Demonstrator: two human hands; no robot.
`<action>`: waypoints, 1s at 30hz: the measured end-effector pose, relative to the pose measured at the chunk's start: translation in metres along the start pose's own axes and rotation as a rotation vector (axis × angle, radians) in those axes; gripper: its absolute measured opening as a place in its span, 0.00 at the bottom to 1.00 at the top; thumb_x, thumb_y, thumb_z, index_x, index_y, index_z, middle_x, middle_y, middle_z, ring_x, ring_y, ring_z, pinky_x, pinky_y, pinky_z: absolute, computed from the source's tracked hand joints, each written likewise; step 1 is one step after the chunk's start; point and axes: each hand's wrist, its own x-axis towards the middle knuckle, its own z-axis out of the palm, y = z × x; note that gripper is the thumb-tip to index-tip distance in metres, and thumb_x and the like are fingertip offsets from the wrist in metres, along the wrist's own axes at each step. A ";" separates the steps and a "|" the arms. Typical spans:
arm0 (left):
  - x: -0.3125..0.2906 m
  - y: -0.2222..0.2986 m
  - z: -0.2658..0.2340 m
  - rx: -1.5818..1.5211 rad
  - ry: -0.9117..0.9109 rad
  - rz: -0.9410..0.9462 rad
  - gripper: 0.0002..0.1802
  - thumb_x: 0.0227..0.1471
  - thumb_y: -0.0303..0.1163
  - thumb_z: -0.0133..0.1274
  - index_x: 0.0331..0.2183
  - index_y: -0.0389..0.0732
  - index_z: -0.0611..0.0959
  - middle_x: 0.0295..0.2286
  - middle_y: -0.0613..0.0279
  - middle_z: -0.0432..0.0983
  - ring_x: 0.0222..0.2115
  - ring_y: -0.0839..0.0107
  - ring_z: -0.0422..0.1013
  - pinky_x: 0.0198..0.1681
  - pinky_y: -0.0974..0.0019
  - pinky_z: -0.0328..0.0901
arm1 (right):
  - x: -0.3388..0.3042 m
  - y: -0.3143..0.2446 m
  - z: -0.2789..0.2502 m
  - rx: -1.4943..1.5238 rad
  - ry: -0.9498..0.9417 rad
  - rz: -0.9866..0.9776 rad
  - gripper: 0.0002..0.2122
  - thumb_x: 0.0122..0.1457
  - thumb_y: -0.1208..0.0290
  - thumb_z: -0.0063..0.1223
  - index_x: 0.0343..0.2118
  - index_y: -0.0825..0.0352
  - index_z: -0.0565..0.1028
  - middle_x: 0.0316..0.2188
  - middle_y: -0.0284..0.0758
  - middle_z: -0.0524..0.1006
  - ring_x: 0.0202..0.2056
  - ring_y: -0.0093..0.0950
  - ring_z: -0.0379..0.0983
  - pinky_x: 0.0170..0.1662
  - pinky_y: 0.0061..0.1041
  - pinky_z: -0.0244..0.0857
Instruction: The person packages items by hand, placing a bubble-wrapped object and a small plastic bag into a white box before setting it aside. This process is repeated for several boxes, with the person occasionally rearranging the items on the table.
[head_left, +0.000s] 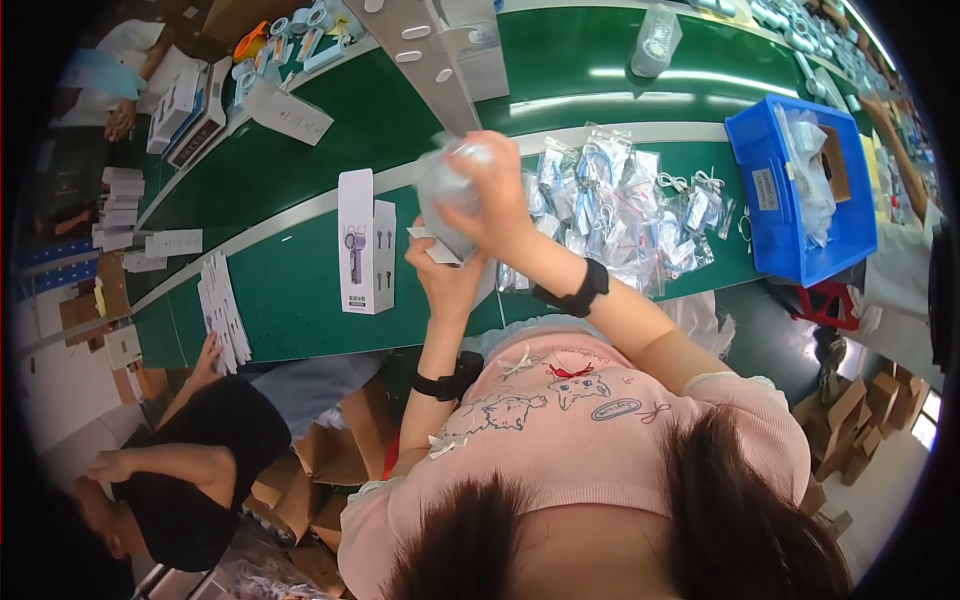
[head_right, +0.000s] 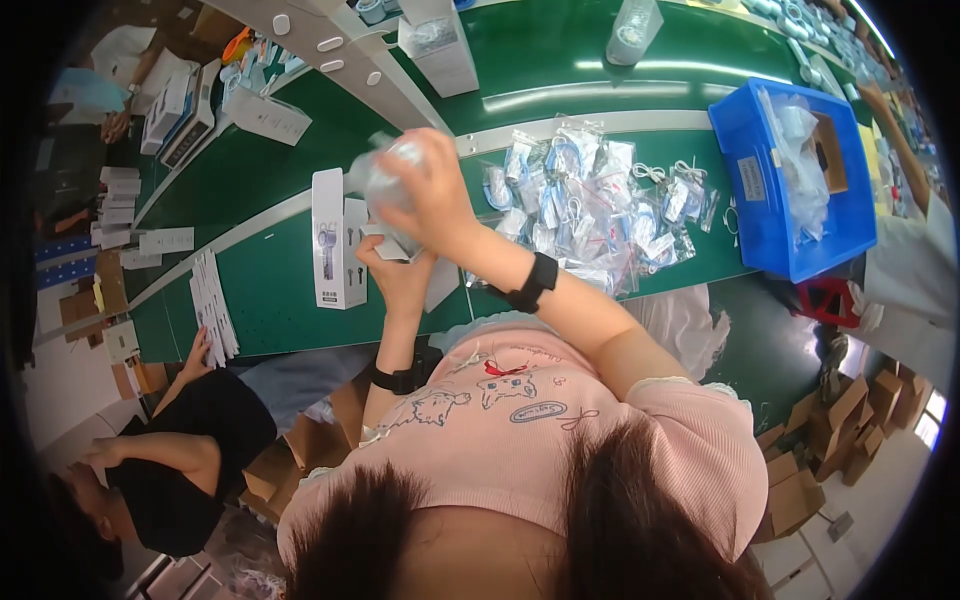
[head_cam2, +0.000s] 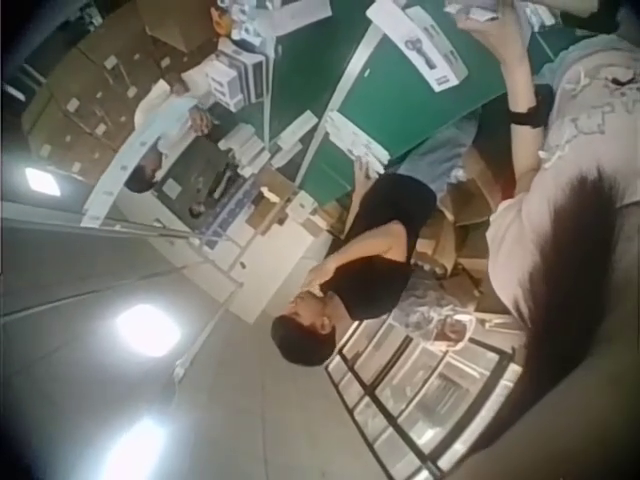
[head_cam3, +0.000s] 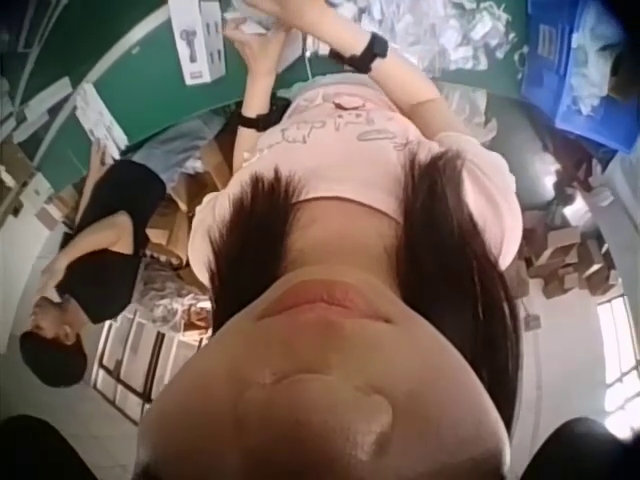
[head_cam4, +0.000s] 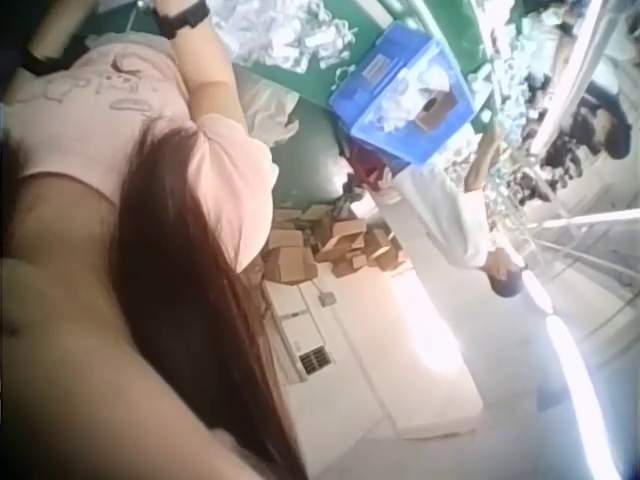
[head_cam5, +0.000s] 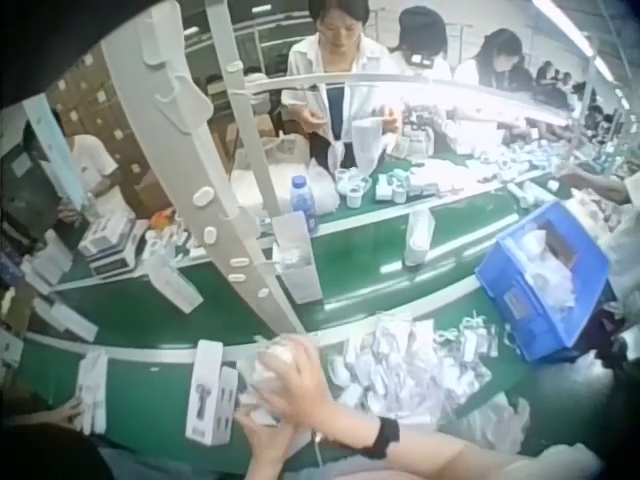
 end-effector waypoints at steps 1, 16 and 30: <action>-0.003 -0.006 0.002 0.052 0.010 0.073 0.39 0.28 0.30 0.66 0.36 0.39 0.53 0.44 0.39 0.57 0.46 0.49 0.58 0.48 0.57 0.55 | -0.003 0.000 -0.006 -0.182 -0.199 -0.195 0.19 0.42 0.75 0.55 0.41 0.62 0.69 0.43 0.39 0.64 0.49 0.35 0.57 0.50 0.34 0.53; 0.026 -0.008 -0.023 0.082 -0.090 0.155 0.28 0.31 0.30 0.63 0.36 0.39 0.67 0.43 0.46 0.60 0.42 0.56 0.61 0.44 0.63 0.57 | -0.053 0.207 -0.134 -0.856 -0.609 0.393 0.15 0.39 0.76 0.56 0.34 0.67 0.70 0.38 0.41 0.69 0.39 0.40 0.65 0.38 0.32 0.62; 0.056 -0.007 -0.042 0.097 -0.178 0.016 0.07 0.32 0.23 0.57 0.21 0.32 0.76 0.24 0.52 0.73 0.24 0.58 0.69 0.28 0.67 0.62 | 0.009 0.029 -0.032 0.145 -0.640 -0.475 0.13 0.39 0.82 0.51 0.32 0.66 0.73 0.29 0.34 0.71 0.31 0.30 0.68 0.37 0.23 0.61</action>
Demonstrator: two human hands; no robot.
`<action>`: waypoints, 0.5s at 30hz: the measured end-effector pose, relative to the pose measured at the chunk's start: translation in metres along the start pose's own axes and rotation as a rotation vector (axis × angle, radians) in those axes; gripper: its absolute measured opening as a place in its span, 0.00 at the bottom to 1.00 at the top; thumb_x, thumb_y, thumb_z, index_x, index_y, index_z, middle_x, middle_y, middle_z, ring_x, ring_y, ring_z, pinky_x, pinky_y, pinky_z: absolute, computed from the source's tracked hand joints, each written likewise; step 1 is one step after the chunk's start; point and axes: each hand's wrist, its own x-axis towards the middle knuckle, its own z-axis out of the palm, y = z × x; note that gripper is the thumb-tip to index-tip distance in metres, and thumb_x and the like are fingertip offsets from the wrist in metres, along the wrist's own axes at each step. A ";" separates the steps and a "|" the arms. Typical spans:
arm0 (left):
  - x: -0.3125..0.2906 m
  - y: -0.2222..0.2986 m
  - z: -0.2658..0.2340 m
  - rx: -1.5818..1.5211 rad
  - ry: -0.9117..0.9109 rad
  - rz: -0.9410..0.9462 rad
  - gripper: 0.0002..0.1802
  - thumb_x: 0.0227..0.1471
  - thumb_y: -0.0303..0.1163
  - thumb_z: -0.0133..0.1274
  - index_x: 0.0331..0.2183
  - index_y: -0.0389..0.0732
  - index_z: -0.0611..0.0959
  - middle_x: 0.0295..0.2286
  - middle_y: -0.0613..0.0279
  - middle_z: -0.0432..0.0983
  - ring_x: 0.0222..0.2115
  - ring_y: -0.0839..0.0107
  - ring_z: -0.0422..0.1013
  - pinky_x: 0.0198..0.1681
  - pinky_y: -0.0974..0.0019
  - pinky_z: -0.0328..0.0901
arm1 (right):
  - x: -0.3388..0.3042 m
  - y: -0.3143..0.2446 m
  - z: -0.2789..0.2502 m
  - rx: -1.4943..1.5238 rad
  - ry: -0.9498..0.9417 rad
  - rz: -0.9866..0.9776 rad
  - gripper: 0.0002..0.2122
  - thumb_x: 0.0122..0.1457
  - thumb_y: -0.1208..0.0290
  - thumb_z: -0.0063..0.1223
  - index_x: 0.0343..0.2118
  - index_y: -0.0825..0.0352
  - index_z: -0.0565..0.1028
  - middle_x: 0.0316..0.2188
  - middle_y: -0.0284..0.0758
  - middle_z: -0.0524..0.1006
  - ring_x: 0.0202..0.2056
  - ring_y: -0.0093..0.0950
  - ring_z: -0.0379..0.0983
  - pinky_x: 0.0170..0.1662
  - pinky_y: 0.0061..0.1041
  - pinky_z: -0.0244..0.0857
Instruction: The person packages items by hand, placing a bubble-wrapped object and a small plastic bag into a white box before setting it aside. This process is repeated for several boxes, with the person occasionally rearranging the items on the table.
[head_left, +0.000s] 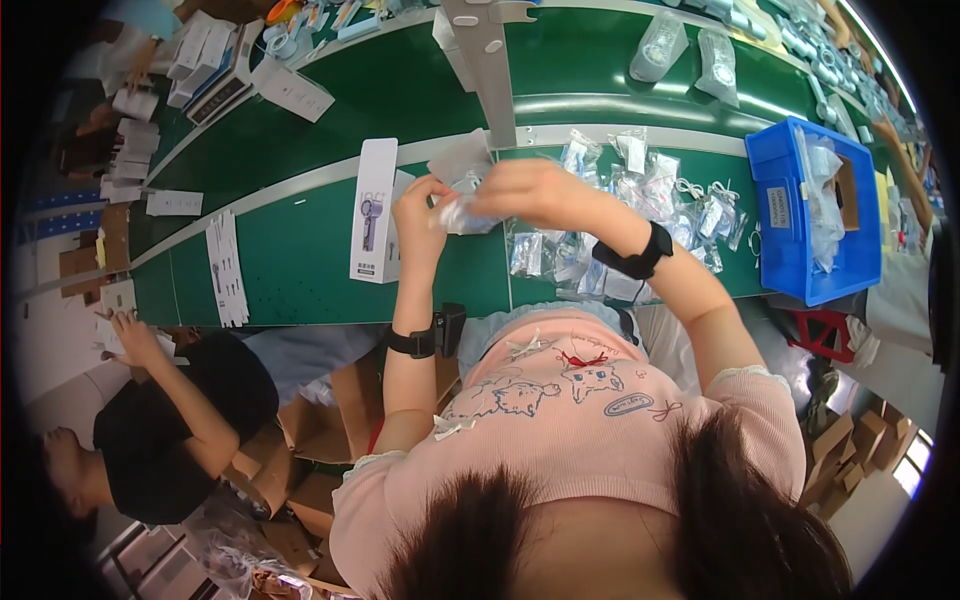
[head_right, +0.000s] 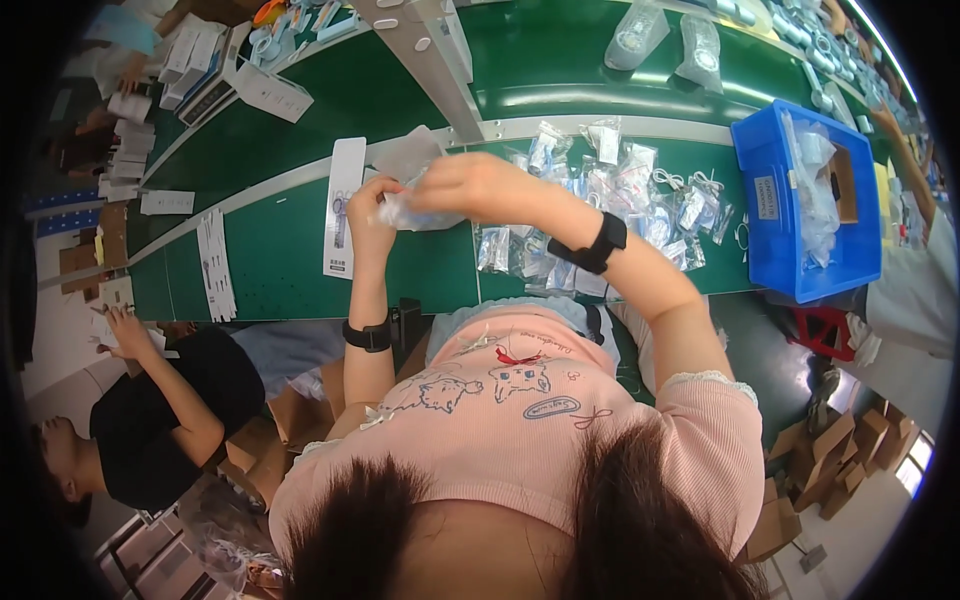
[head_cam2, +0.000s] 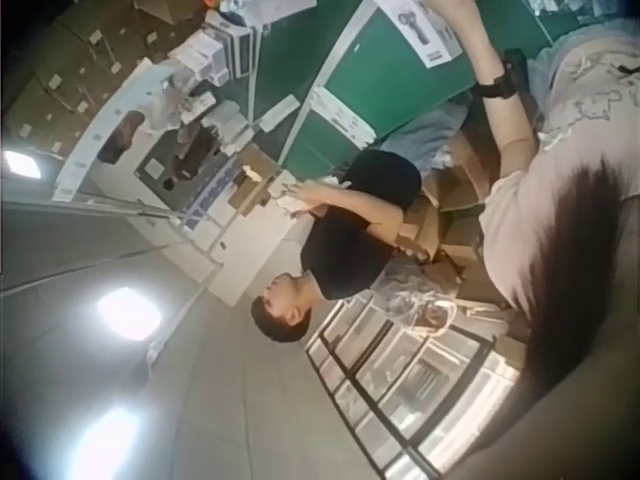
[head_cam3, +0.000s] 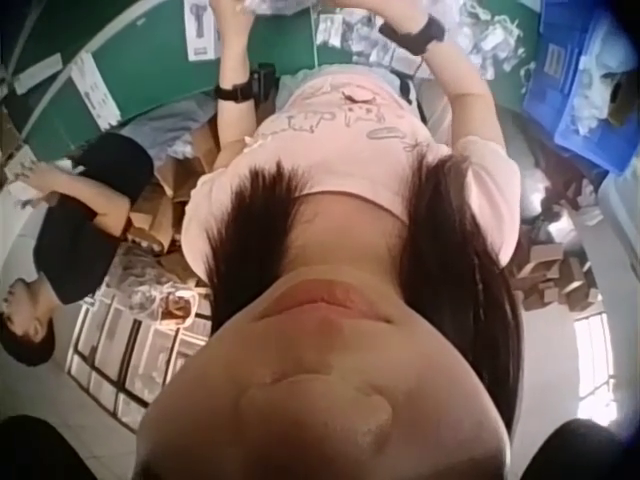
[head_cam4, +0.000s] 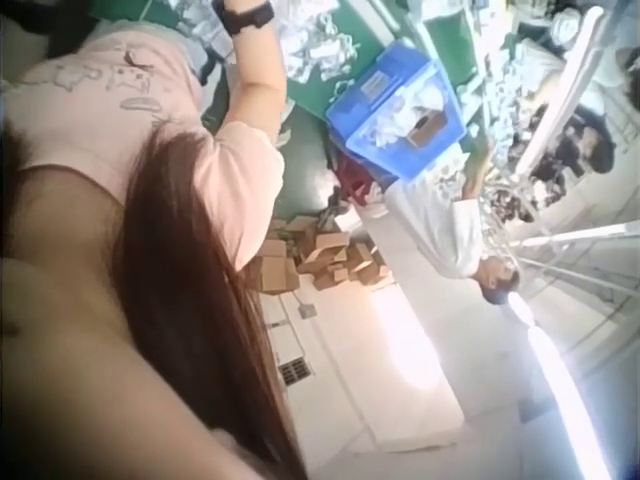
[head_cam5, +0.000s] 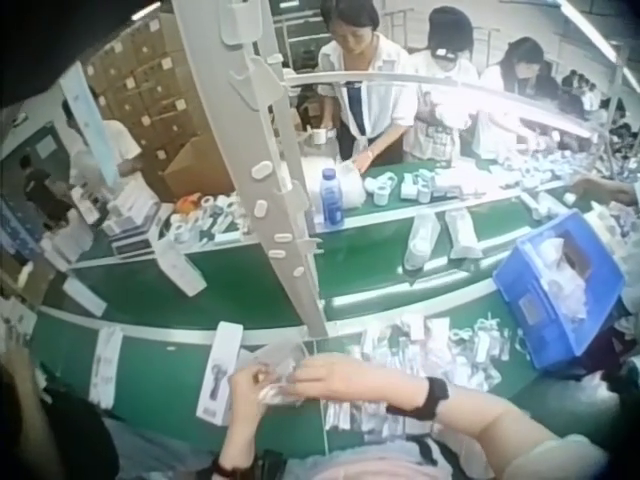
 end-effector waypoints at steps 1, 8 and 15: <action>0.000 -0.002 0.000 0.004 0.005 0.003 0.07 0.32 0.23 0.57 0.21 0.32 0.76 0.24 0.52 0.73 0.24 0.58 0.69 0.28 0.67 0.62 | 0.005 0.003 0.005 -0.061 -0.200 -0.081 0.13 0.38 0.79 0.51 0.32 0.65 0.74 0.28 0.33 0.71 0.32 0.29 0.67 0.39 0.24 0.60; 0.001 -0.004 -0.004 0.029 0.010 -0.208 0.06 0.33 0.22 0.56 0.20 0.32 0.76 0.24 0.56 0.74 0.23 0.63 0.69 0.26 0.68 0.60 | 0.012 -0.002 0.032 -0.426 -0.503 -0.148 0.15 0.36 0.67 0.52 0.31 0.62 0.75 0.27 0.31 0.71 0.35 0.29 0.65 0.47 0.33 0.52; 0.001 -0.004 -0.002 0.013 0.064 -0.137 0.05 0.34 0.22 0.56 0.20 0.33 0.76 0.23 0.58 0.73 0.23 0.66 0.69 0.27 0.70 0.61 | 0.002 -0.015 0.048 -0.608 -0.893 0.048 0.21 0.37 0.65 0.56 0.38 0.66 0.71 0.32 0.35 0.71 0.42 0.30 0.63 0.53 0.38 0.46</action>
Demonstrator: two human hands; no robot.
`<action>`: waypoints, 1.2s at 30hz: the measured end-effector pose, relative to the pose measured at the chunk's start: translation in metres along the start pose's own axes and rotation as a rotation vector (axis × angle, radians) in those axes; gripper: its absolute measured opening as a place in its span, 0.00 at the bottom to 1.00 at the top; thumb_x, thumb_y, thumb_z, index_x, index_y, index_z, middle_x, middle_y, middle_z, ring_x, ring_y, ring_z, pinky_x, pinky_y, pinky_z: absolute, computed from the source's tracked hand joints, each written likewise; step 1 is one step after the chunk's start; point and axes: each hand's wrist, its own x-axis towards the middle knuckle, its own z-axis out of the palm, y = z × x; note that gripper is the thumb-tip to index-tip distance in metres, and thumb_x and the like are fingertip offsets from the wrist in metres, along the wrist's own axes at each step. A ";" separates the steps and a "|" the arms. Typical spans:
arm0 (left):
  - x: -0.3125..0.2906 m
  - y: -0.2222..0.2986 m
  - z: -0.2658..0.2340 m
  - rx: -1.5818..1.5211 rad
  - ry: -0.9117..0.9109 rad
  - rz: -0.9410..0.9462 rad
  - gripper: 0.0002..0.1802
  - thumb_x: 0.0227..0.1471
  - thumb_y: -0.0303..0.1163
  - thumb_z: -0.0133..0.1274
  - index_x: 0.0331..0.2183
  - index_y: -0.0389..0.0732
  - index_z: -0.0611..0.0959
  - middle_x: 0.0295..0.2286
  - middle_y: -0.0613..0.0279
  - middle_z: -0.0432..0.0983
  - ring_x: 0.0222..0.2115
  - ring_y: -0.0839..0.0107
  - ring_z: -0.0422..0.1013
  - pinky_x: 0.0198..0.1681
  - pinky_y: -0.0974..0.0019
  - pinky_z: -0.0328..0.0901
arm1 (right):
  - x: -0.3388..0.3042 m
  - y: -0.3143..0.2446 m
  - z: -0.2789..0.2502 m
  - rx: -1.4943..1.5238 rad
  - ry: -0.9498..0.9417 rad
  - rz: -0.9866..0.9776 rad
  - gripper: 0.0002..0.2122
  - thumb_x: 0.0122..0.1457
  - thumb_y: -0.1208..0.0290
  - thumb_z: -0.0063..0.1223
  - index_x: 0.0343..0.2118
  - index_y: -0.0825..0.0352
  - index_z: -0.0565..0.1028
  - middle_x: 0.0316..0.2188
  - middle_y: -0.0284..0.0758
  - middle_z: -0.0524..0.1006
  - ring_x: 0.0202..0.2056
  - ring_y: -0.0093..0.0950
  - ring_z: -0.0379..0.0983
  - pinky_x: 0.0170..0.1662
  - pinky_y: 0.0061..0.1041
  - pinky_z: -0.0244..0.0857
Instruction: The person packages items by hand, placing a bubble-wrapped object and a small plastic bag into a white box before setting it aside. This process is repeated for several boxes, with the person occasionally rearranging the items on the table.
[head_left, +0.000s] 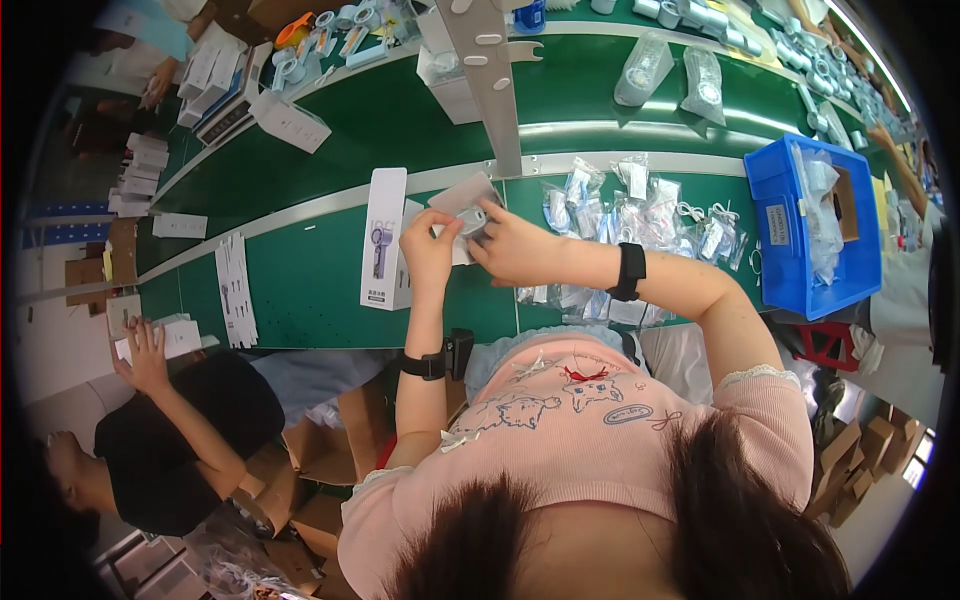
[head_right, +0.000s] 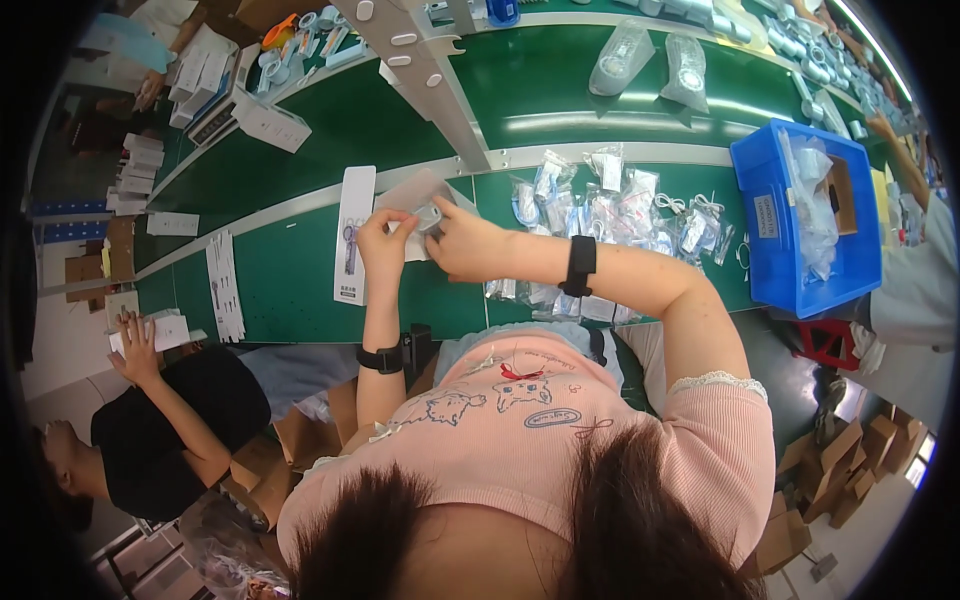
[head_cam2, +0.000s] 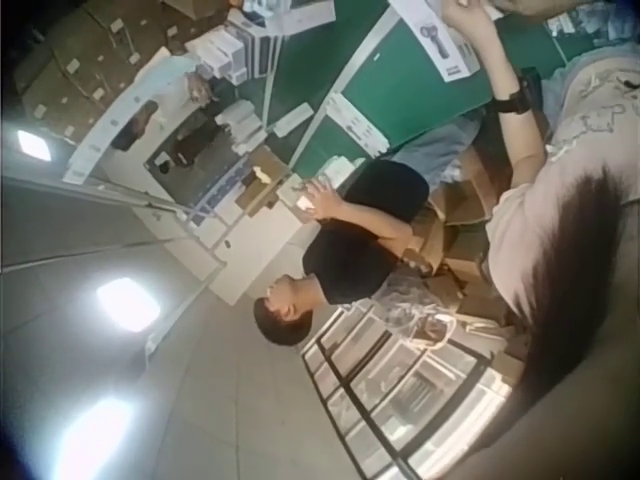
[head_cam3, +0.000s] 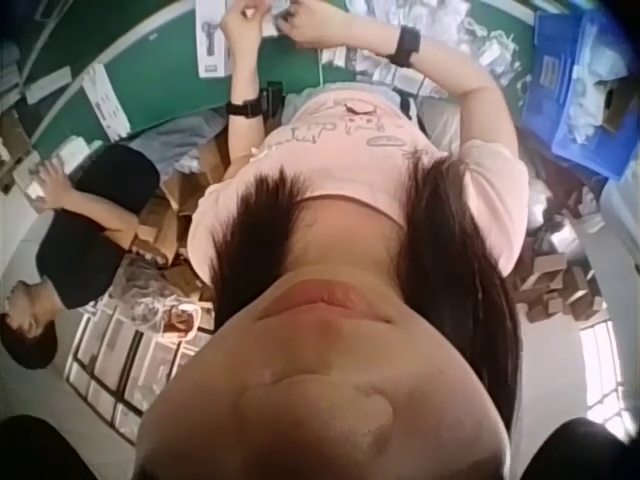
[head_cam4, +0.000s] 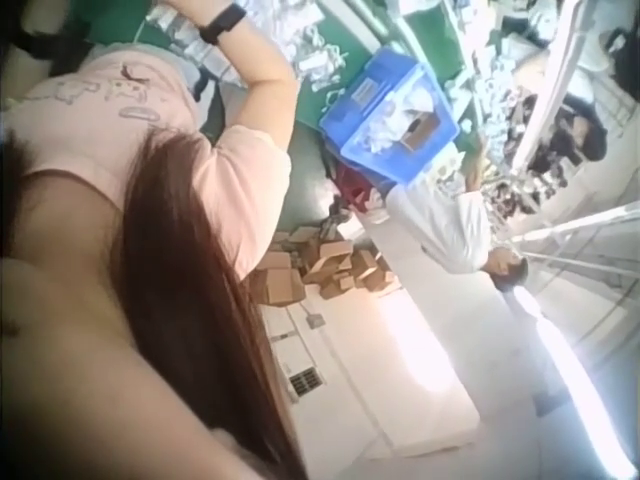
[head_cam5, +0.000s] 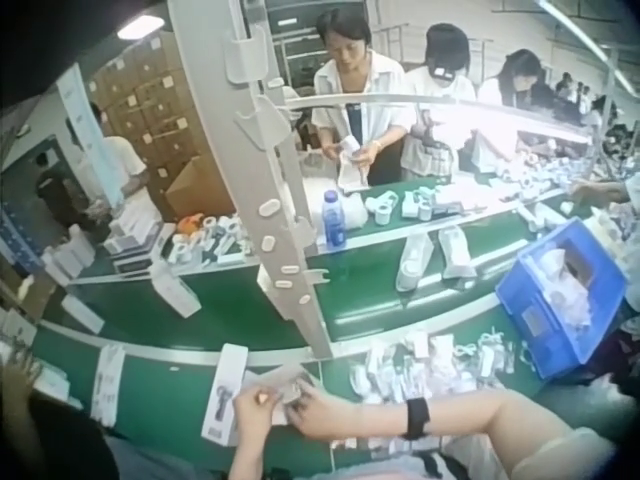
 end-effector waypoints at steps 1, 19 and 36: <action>-0.001 -0.004 -0.001 -0.010 0.001 -0.004 0.06 0.35 0.22 0.56 0.21 0.33 0.76 0.23 0.58 0.73 0.23 0.66 0.69 0.28 0.70 0.61 | -0.007 0.010 0.003 0.047 0.283 -0.044 0.24 0.36 0.65 0.58 0.40 0.67 0.69 0.36 0.37 0.69 0.44 0.31 0.62 0.54 0.38 0.45; 0.043 -0.084 -0.037 0.386 -0.260 0.032 0.44 0.34 0.25 0.57 0.54 0.43 0.54 0.48 0.47 0.57 0.50 0.54 0.53 0.53 0.61 0.50 | -0.132 0.178 0.005 1.589 0.715 0.691 0.45 0.27 0.61 0.67 0.52 0.71 0.56 0.45 0.37 0.66 0.46 0.28 0.62 0.50 0.26 0.55; 0.001 -0.019 0.031 0.629 -0.421 -0.013 0.38 0.34 0.30 0.58 0.50 0.43 0.62 0.46 0.42 0.56 0.46 0.49 0.56 0.48 0.58 0.55 | -0.016 0.330 0.101 0.524 0.338 1.370 0.44 0.34 0.56 0.63 0.55 0.61 0.51 0.50 0.54 0.55 0.52 0.51 0.49 0.49 0.40 0.54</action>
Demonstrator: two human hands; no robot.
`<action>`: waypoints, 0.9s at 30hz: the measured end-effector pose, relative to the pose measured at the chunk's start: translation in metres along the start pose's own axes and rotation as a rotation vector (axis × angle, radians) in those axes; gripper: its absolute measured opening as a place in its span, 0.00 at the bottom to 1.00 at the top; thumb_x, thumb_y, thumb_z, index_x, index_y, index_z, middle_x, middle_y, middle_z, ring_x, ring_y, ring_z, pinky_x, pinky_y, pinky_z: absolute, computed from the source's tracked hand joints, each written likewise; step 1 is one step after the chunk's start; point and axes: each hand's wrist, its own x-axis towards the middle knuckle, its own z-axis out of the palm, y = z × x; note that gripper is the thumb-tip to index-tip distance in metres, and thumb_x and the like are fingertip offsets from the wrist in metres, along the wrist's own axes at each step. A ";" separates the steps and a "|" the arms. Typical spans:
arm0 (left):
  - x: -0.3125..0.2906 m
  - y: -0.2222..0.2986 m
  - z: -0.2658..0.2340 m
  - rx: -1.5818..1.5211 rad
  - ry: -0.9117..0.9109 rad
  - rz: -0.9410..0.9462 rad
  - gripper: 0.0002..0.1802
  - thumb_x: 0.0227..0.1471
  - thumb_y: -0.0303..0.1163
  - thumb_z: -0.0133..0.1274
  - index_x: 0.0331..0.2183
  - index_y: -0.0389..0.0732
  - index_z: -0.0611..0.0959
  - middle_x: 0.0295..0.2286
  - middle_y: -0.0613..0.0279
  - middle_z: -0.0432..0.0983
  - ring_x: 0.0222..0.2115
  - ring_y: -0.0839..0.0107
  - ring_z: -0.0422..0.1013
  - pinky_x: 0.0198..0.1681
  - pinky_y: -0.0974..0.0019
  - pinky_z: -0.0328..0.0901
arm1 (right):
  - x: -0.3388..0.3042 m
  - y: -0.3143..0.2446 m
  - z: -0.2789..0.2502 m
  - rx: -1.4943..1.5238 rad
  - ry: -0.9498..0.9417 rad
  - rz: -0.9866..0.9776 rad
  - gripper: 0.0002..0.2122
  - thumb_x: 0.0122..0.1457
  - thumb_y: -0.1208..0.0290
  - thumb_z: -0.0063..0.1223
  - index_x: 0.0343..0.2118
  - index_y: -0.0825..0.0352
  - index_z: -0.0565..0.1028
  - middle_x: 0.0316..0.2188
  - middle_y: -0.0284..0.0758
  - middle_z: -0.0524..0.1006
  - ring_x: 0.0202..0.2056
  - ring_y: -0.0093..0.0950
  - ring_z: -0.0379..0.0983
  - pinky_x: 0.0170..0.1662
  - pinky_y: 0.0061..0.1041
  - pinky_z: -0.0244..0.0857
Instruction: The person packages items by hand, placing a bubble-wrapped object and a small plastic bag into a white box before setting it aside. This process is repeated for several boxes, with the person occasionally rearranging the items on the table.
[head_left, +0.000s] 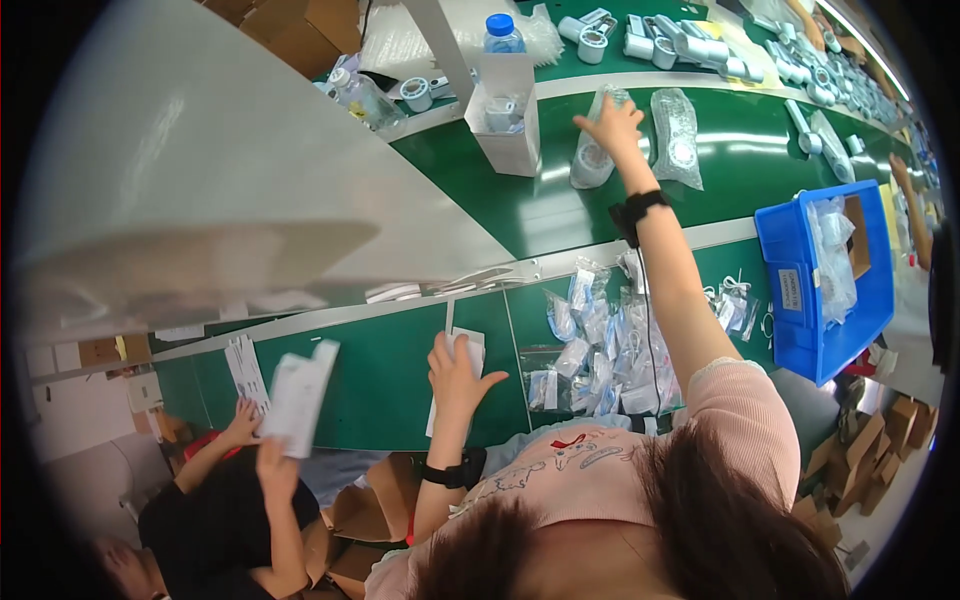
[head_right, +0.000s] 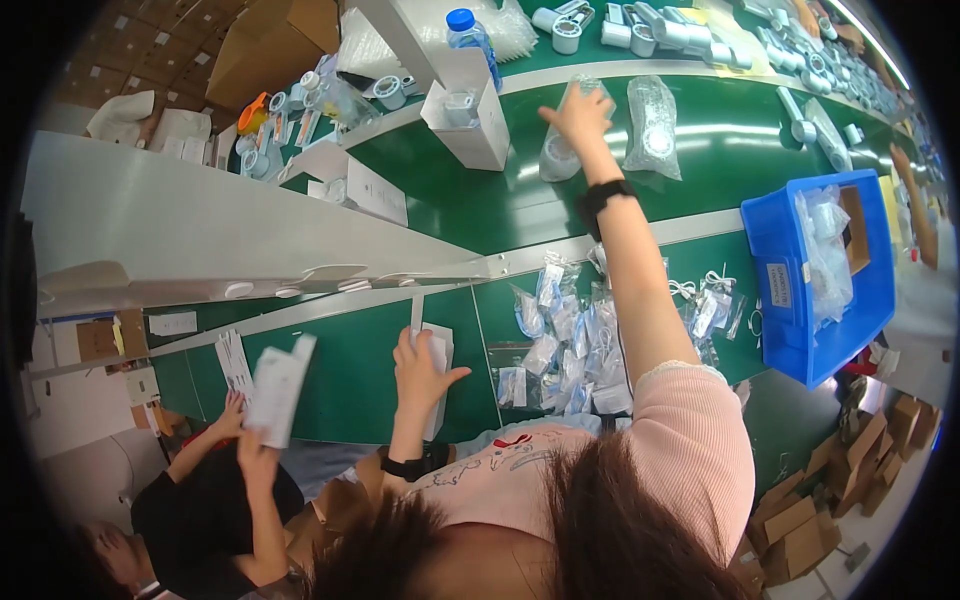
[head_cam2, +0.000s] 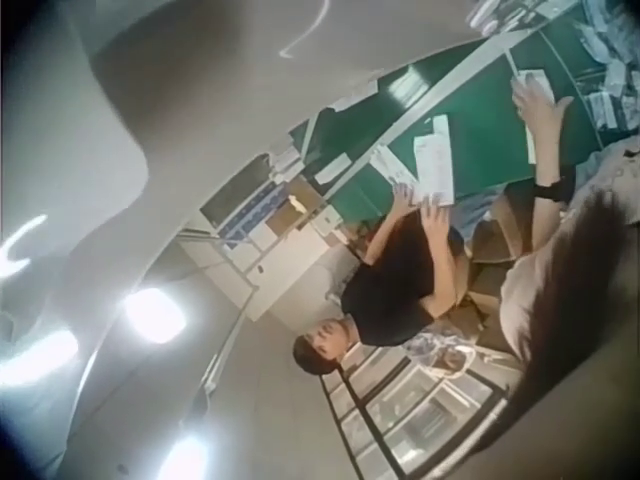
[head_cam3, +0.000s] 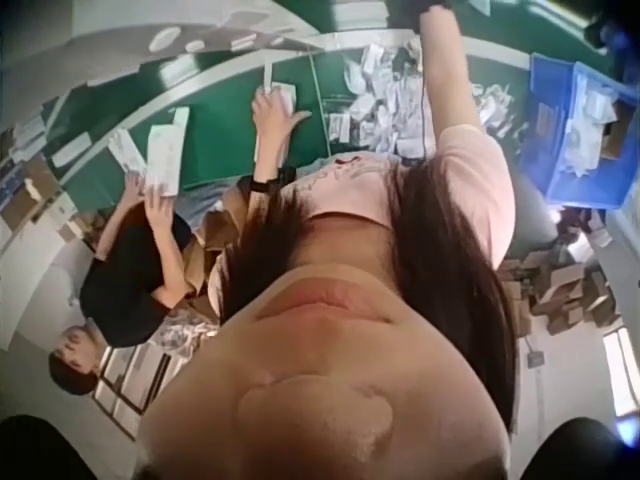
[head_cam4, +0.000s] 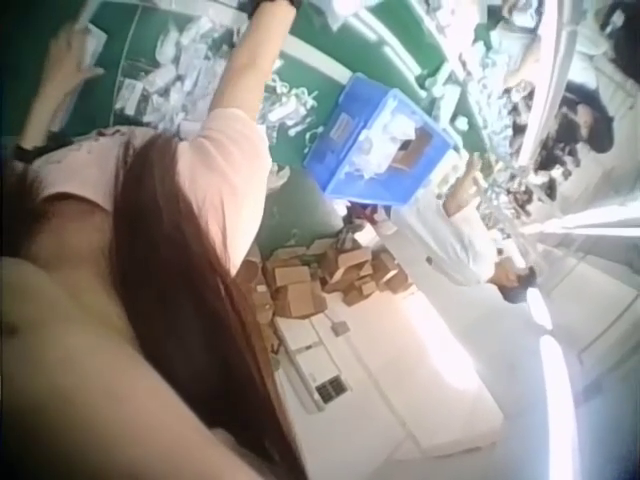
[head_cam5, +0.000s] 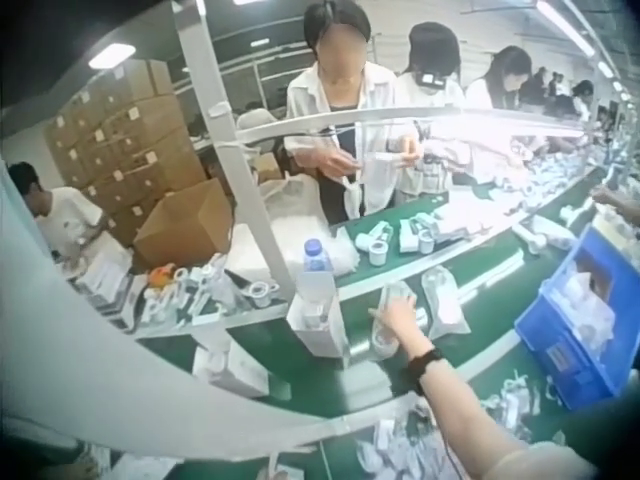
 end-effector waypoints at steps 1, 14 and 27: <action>-0.001 0.003 0.005 0.021 0.029 -0.064 0.37 0.33 0.30 0.59 0.48 0.43 0.63 0.45 0.42 0.57 0.45 0.48 0.57 0.47 0.57 0.56 | 0.009 0.001 0.000 0.016 0.081 0.257 0.44 0.35 0.57 0.62 0.55 0.61 0.50 0.49 0.54 0.56 0.51 0.50 0.52 0.48 0.40 0.55; -0.019 0.022 -0.025 -0.876 0.049 0.021 0.30 0.30 0.30 0.62 0.37 0.39 0.64 0.35 0.57 0.63 0.33 0.65 0.65 0.35 0.67 0.62 | -0.169 -0.010 -0.073 1.738 -0.143 -0.116 0.34 0.42 0.80 0.50 0.54 0.61 0.50 0.42 0.37 0.65 0.43 0.32 0.65 0.44 0.33 0.63; -0.048 0.050 -0.005 -0.754 0.585 0.293 0.35 0.28 0.26 0.65 0.34 0.40 0.58 0.40 0.50 0.62 0.40 0.64 0.64 0.44 0.66 0.59 | -0.315 -0.089 -0.054 0.881 0.414 -0.410 0.25 0.41 0.79 0.55 0.45 0.64 0.61 0.39 0.40 0.64 0.38 0.32 0.65 0.41 0.28 0.61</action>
